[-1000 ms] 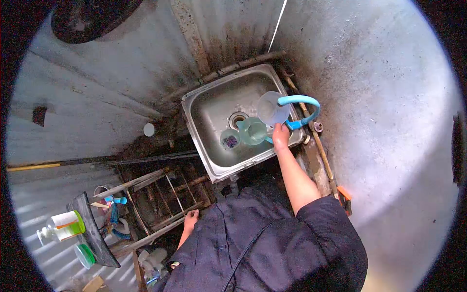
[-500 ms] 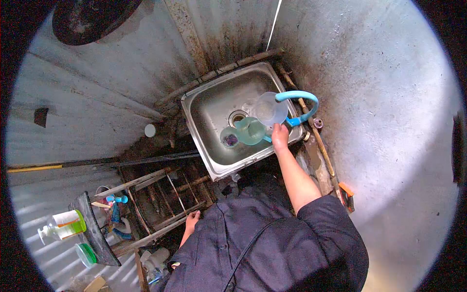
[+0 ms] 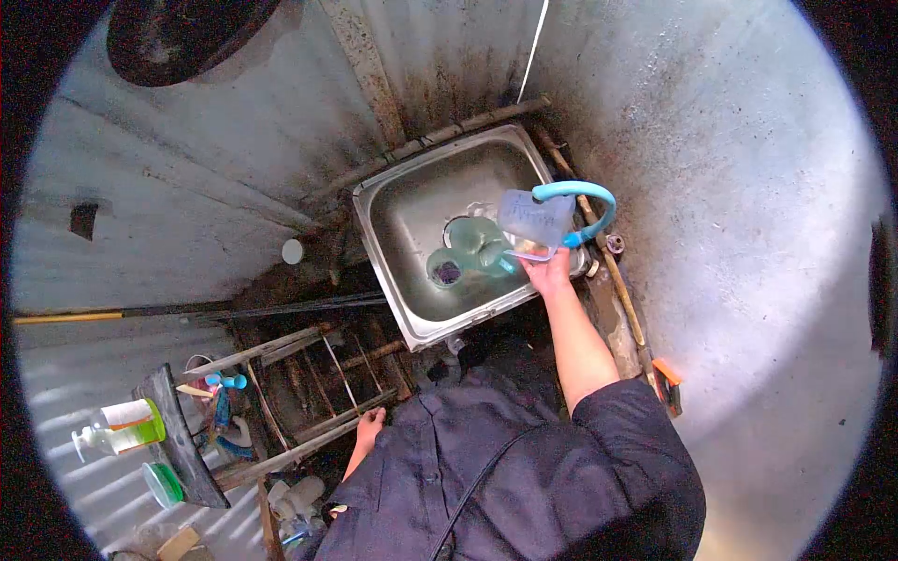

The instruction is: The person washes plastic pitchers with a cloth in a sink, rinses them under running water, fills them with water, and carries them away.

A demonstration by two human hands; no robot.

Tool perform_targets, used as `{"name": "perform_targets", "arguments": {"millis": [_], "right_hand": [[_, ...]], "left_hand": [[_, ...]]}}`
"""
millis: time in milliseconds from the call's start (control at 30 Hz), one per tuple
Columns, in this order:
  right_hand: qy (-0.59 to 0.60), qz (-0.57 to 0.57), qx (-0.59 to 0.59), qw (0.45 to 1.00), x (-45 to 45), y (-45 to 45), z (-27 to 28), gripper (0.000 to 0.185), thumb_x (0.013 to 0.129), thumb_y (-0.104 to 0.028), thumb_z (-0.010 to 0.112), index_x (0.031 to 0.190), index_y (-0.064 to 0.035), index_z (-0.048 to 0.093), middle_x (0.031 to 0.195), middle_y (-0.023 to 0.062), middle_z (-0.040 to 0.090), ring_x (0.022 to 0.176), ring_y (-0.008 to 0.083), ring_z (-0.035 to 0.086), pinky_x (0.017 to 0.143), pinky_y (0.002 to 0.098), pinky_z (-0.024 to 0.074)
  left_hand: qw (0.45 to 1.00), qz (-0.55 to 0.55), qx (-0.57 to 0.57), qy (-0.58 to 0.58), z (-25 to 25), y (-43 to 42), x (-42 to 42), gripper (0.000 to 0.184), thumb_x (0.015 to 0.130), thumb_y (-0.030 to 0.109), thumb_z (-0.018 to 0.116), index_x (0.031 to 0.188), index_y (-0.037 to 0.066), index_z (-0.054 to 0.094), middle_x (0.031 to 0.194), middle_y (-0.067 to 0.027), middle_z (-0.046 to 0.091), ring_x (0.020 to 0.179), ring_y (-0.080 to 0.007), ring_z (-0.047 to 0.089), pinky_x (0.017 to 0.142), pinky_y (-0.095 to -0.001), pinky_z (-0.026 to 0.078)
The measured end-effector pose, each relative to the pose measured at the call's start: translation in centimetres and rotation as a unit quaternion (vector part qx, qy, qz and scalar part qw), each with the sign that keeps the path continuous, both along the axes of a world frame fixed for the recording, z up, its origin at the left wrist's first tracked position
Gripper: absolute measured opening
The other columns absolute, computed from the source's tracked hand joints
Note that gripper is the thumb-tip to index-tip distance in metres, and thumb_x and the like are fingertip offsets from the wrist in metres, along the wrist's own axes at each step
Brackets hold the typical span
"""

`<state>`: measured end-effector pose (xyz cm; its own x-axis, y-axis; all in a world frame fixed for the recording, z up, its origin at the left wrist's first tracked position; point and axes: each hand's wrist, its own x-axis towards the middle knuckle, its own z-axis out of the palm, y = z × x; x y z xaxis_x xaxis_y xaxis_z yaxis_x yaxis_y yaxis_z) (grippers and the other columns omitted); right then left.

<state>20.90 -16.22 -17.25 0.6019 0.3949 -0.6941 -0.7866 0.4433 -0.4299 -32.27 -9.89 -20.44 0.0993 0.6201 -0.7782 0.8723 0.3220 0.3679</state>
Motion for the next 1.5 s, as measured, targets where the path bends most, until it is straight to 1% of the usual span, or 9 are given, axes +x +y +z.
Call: {"name": "perform_targets", "arguments": {"millis": [200,300,500,700,1000,1200,1233,1467,1500], "right_hand": [[0.099,-0.041,0.051,0.993,1.6,1.4,-2.2,0.024,0.089,-0.031,0.041,0.093,-0.0083,0.047,0.072,0.0060,0.044,0.062,0.0205,0.049,0.065,0.0404,0.0528],[0.125,-0.103,0.012,0.987,0.8,2.3,-1.8,0.019,0.090,-0.020,0.041,0.075,-0.0114,0.046,0.056,0.0004,0.046,0.045,0.0114,0.046,0.041,0.0232,0.0453],[0.177,-0.104,0.138,0.969,-0.3,1.2,-5.2,0.018,0.087,-0.012,0.043,0.069,-0.0116,0.046,0.053,-0.0013,0.045,0.043,0.0084,0.045,0.039,0.0200,0.0440],[0.205,-0.135,0.072,0.967,-0.9,1.1,-2.9,0.014,0.085,-0.009,0.045,0.071,-0.0100,0.048,0.054,-0.0015,0.045,0.040,0.0077,0.042,0.038,0.0185,0.0431],[0.146,-0.115,0.076,0.980,-2.2,0.4,-3.7,0.019,0.088,-0.022,0.045,0.073,-0.0106,0.048,0.051,-0.0025,0.038,0.042,0.0104,0.040,0.040,0.0227,0.0448],[0.081,-0.081,-0.003,0.993,-1.5,1.5,-0.3,0.023,0.088,-0.033,0.043,0.089,-0.0104,0.047,0.076,0.0032,0.046,0.067,0.0167,0.049,0.067,0.0389,0.0521],[0.036,-0.055,0.013,0.998,-1.1,1.6,-0.4,0.025,0.088,-0.033,0.043,0.097,-0.0101,0.047,0.087,0.0049,0.046,0.078,0.0200,0.051,0.079,0.0446,0.0495],[-0.092,0.007,0.026,0.995,0.9,2.6,-0.2,0.026,0.092,-0.028,0.040,0.106,-0.0064,0.045,0.097,0.0105,0.052,0.091,0.0234,0.055,0.082,0.0481,0.0499],[-0.110,-0.002,-0.061,0.992,0.9,2.7,0.1,0.024,0.092,-0.022,0.044,0.108,-0.0047,0.044,0.099,0.0131,0.052,0.097,0.0242,0.056,0.078,0.0456,0.0517]], "left_hand": [[1.000,-0.001,0.009,0.016,-0.9,-0.5,-1.1,0.045,0.086,0.039,0.059,0.104,-0.002,0.059,0.090,-0.0127,0.063,0.085,-0.0194,0.058,0.079,-0.0325,0.044],[1.000,0.007,0.012,0.012,-2.3,-0.7,-2.0,0.045,0.086,0.039,0.059,0.105,-0.002,0.059,0.091,-0.0136,0.064,0.088,-0.0197,0.058,0.080,-0.0322,0.044],[1.000,0.028,-0.003,-0.001,-1.6,-0.5,-1.8,0.048,0.085,0.041,0.060,0.105,-0.002,0.058,0.092,-0.0119,0.064,0.088,-0.0191,0.059,0.081,-0.0323,0.044],[0.999,0.003,0.002,0.033,2.5,0.1,1.3,0.047,0.085,0.041,0.060,0.103,-0.002,0.059,0.093,-0.0118,0.064,0.088,-0.0190,0.059,0.080,-0.0322,0.045],[1.000,0.005,0.005,-0.006,-3.9,0.4,-2.8,0.047,0.087,0.042,0.058,0.107,0.000,0.058,0.097,-0.0116,0.063,0.088,-0.0209,0.059,0.080,-0.0336,0.045],[0.999,0.041,-0.026,-0.008,0.1,0.7,0.4,0.042,0.087,0.034,0.060,0.108,-0.001,0.057,0.091,-0.0092,0.062,0.080,-0.0152,0.057,0.072,-0.0307,0.046],[0.999,0.042,-0.021,-0.009,0.3,0.6,0.7,0.041,0.087,0.033,0.060,0.108,-0.002,0.057,0.089,-0.0088,0.062,0.080,-0.0144,0.057,0.071,-0.0300,0.046],[1.000,-0.020,-0.008,0.014,0.5,0.6,1.0,0.046,0.086,0.039,0.060,0.109,-0.002,0.057,0.099,-0.0140,0.064,0.094,-0.0227,0.059,0.082,-0.0329,0.045],[0.999,-0.029,-0.002,0.019,0.6,0.6,1.1,0.048,0.086,0.040,0.060,0.109,-0.002,0.057,0.102,-0.0153,0.064,0.097,-0.0245,0.059,0.084,-0.0336,0.044]]}}
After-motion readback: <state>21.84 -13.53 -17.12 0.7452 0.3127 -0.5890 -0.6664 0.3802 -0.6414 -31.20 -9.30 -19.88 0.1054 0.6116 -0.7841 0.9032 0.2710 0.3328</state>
